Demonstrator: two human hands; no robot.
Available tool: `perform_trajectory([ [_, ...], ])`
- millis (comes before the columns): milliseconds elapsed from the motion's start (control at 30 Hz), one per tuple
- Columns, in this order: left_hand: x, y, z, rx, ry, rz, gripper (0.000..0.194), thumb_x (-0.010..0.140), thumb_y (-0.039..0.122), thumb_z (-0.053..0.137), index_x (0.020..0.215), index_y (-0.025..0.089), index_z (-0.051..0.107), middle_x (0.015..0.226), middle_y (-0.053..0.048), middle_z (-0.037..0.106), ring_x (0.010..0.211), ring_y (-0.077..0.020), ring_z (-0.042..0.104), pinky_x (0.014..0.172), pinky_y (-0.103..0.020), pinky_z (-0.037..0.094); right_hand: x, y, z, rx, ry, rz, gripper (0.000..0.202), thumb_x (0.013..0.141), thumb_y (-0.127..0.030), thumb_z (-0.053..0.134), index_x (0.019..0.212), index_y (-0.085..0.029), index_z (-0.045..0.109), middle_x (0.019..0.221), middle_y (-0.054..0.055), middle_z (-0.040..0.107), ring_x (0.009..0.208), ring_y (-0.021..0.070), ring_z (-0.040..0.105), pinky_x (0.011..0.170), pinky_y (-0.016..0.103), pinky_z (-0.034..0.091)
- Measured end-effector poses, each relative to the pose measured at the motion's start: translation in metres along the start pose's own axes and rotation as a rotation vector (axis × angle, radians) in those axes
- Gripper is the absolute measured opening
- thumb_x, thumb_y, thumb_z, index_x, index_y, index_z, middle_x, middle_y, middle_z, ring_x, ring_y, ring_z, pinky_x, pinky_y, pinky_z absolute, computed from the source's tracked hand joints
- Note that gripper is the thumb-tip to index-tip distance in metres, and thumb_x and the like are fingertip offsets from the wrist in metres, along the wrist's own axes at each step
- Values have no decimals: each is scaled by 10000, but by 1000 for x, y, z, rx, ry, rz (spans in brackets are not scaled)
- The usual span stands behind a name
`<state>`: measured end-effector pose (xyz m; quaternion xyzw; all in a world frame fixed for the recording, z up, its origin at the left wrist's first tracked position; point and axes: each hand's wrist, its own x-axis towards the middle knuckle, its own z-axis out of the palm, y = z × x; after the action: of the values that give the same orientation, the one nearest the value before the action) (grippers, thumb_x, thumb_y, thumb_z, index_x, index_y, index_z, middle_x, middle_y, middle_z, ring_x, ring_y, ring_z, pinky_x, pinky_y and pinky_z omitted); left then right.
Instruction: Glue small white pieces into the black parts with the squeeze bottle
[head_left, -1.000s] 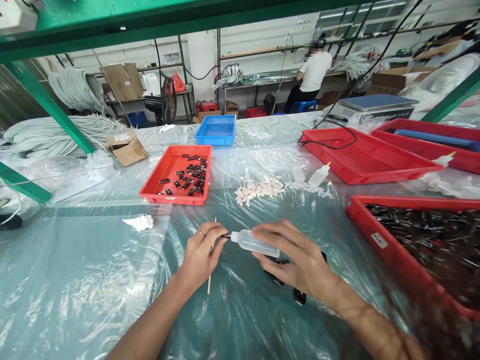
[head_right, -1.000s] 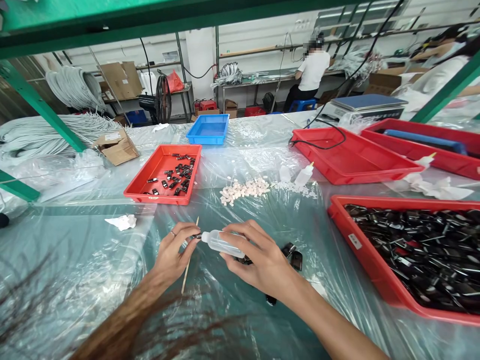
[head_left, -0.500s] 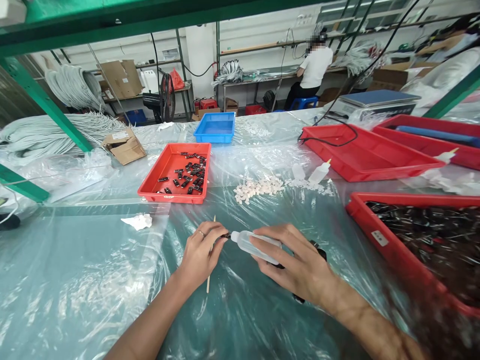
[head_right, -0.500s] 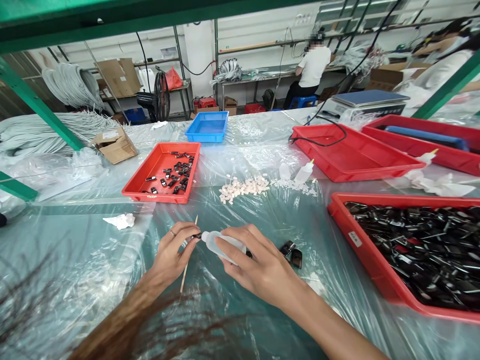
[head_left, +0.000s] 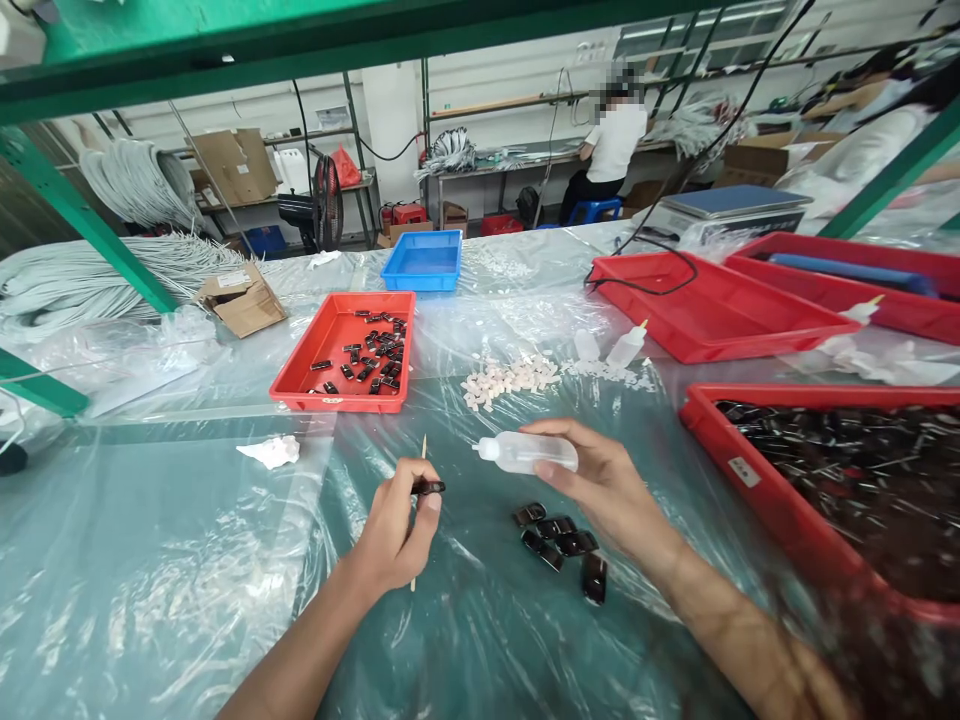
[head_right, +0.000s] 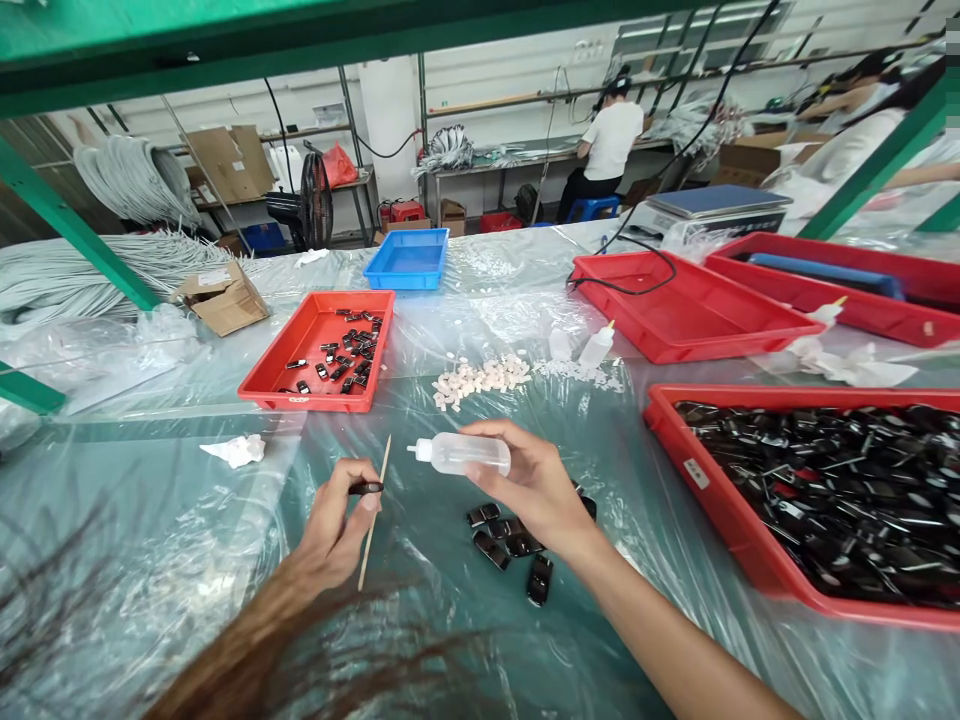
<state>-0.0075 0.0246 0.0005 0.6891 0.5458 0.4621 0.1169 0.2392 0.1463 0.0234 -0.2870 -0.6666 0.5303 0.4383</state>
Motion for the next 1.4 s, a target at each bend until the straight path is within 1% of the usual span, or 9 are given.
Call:
perform_trajectory([
  [133, 3, 1, -1, -118, -17, -87, 336, 1144, 347, 338, 1182, 306, 670, 845, -7, 677, 759, -216, 697, 730, -376, 595, 2, 2, 3, 75, -3, 41, 326, 849, -470, 907, 1069, -246, 818, 975, 36, 815, 852, 195, 743, 730, 287, 609],
  [267, 12, 2, -2, -40, -27, -67, 226, 1114, 316, 518, 1225, 299, 714, 1024, -43, 764, 932, -229, 751, 860, -394, 618, -1, -3, 2, -6, -36, -15, 292, 879, -416, 881, 1099, -241, 802, 979, 40, 820, 855, 199, 764, 738, 293, 620],
  [433, 14, 0, 1, -55, 58, -60, 64, 1014, 238, 722, 1054, 288, 717, 1001, -13, 807, 940, -217, 770, 893, -376, 625, -4, -7, 2, -209, -79, -251, 271, 894, -294, 841, 1158, -264, 789, 1071, 54, 834, 927, 219, 792, 774, 319, 641],
  [633, 12, -1, 1, -64, 76, -44, 90, 1000, 209, 740, 1033, 281, 696, 997, -11, 785, 910, -202, 750, 866, -367, 616, -6, -11, 10, -379, -121, -495, 344, 911, -169, 795, 1233, -281, 745, 1105, 68, 823, 978, 249, 803, 819, 373, 673],
  [833, 12, -2, 3, -22, 90, -3, 117, 993, 178, 730, 1021, 290, 710, 978, -19, 788, 913, -221, 747, 833, -382, 617, -11, -16, 12, -559, -100, -683, 493, 953, -173, 762, 1392, -378, 677, 1119, 59, 806, 863, 257, 784, 763, 435, 699],
  [933, 13, -2, 3, 6, 98, 34, 122, 995, 163, 723, 1012, 284, 712, 961, -22, 793, 910, -227, 752, 831, -386, 616, -17, -17, 10, -691, -106, -776, 561, 948, -158, 755, 1452, -386, 661, 1124, 83, 809, 900, 287, 804, 784, 465, 723],
  [1033, 15, 0, 3, 38, 64, 71, 119, 1003, 162, 720, 1011, 280, 709, 953, -23, 801, 901, -229, 761, 831, -384, 619, -22, -19, 6, -792, -140, -781, 543, 956, -169, 754, 1464, -339, 662, 1157, 112, 810, 969, 315, 817, 869, 511, 735],
  [1133, 17, 2, 1, 71, 22, 99, 129, 1012, 147, 710, 1021, 276, 703, 962, -18, 809, 900, -221, 762, 839, -374, 615, -22, -20, 3, -788, -160, -746, 485, 989, -203, 734, 1452, -326, 655, 1188, 112, 798, 1002, 310, 813, 931, 541, 726],
  [1400, 18, 5, 0, 122, -24, 107, 121, 1029, 143, 683, 1020, 262, 706, 964, -23, 817, 907, -220, 762, 857, -378, 614, -13, -23, 0, -652, -225, -665, 337, 1022, -195, 708, 1344, -280, 654, 1136, 80, 765, 907, 225, 753, 823, 403, 694],
])
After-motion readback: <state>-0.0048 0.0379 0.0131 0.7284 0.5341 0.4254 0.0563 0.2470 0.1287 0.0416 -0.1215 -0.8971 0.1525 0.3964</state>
